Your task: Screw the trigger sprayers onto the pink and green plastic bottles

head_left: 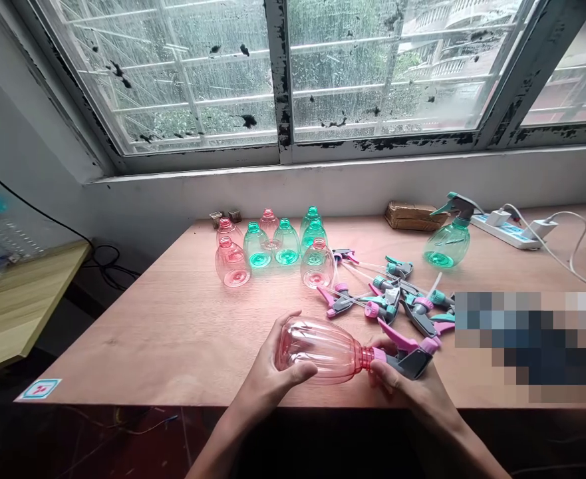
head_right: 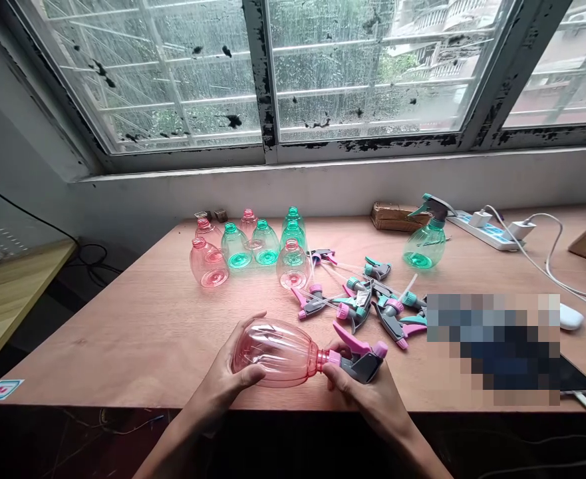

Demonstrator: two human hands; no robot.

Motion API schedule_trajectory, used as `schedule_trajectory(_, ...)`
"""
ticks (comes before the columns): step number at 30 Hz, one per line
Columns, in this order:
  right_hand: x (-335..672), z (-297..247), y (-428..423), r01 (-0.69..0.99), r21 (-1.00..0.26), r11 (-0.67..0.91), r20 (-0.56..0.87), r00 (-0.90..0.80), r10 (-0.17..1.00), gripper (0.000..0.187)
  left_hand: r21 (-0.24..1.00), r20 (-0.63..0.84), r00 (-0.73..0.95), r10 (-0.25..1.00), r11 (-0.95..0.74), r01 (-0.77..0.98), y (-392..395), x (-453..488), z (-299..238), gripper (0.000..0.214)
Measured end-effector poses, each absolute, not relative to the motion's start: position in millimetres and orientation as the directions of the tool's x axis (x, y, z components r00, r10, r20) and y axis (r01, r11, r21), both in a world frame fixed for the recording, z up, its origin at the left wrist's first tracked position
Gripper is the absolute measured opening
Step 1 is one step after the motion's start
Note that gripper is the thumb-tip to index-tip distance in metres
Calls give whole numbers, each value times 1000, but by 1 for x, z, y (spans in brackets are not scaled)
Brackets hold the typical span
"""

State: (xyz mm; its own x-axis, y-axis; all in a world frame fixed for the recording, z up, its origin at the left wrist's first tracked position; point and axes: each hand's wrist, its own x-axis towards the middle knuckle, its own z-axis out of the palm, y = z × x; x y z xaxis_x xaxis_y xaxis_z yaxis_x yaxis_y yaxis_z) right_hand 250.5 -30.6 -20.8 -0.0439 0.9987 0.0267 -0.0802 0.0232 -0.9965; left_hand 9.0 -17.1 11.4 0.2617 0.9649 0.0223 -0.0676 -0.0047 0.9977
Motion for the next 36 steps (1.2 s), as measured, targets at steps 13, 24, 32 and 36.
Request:
schedule_trajectory(13, 253, -22, -29, -140, -988, -57, -43, -101, 994, 38, 995, 64, 192, 979, -76, 57, -25, 11, 6, 81)
schedule_trajectory(24, 254, -23, -26, -124, -991, 53, 69, -123, 990, 31, 996, 63, 316, 947, -81, 44, -28, 5, 11, 103)
schedule_trajectory(32, 254, -19, -28, -119, -991, 60, 78, -149, 986, 30, 996, 79, 343, 936, -58, -72, -27, 1, 9, 100)
schedule_trajectory(36, 254, -19, -27, -131, -990, 59, 78, -148, 986, 29, 998, 59, 321, 945, -57, -17, -26, 2, 7, 97)
